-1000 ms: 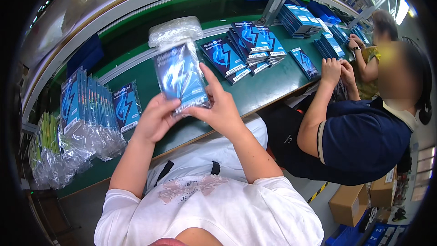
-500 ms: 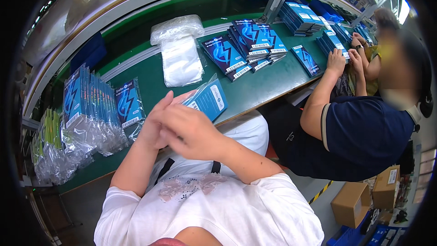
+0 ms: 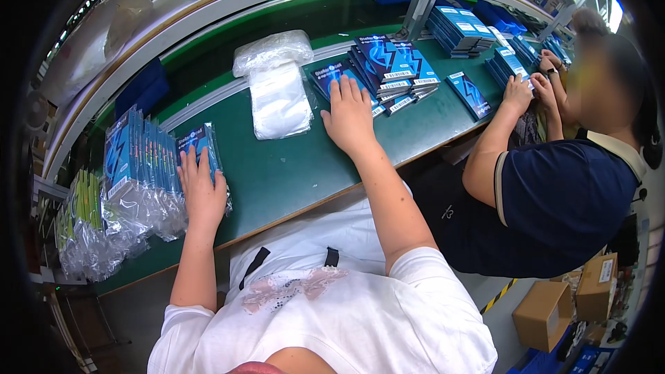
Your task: The recorder is placing boxed products into plastic sleeves or bags at a factory workstation.
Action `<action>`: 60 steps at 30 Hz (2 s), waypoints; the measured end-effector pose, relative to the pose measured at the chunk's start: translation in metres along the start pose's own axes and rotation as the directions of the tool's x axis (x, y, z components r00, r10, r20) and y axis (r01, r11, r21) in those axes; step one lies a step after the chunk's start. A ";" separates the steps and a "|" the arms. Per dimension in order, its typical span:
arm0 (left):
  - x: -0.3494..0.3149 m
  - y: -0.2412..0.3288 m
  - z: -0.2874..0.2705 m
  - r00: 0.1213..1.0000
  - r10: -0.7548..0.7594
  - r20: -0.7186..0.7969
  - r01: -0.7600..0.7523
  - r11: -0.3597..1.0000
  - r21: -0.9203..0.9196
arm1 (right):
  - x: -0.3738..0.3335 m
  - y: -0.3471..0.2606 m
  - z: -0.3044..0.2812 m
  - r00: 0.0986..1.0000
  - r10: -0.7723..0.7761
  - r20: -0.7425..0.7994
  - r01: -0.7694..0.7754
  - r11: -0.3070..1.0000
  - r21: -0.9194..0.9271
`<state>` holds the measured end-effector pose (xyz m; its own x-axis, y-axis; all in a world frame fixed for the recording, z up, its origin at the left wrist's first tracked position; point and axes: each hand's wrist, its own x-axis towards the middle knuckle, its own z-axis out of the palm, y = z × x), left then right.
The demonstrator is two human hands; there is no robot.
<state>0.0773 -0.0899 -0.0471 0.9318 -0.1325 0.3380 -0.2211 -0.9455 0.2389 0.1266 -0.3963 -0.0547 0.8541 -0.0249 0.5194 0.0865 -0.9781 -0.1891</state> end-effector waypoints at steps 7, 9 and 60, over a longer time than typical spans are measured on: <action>0.010 0.036 -0.014 0.982 0.124 -0.143 -0.142 0.982 -0.124 | 0.006 0.002 -0.006 0.994 0.077 0.075 -0.079 0.996 0.030; 0.018 0.058 -0.019 0.959 0.205 -0.194 -0.244 0.948 -0.205 | 0.005 0.011 -0.001 0.998 0.010 0.058 -0.011 1.000 0.006; 0.082 0.060 0.001 0.961 0.015 0.276 0.212 0.602 -0.770 | -0.022 -0.028 -0.045 0.633 -0.288 0.718 -0.770 -0.143 0.621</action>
<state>0.1411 -0.1581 -0.0061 0.9716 -0.2239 0.0772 -0.1576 -0.3681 0.9163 0.0823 -0.3777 -0.0234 0.8842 0.4145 -0.2153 -0.3516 0.2875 -0.8909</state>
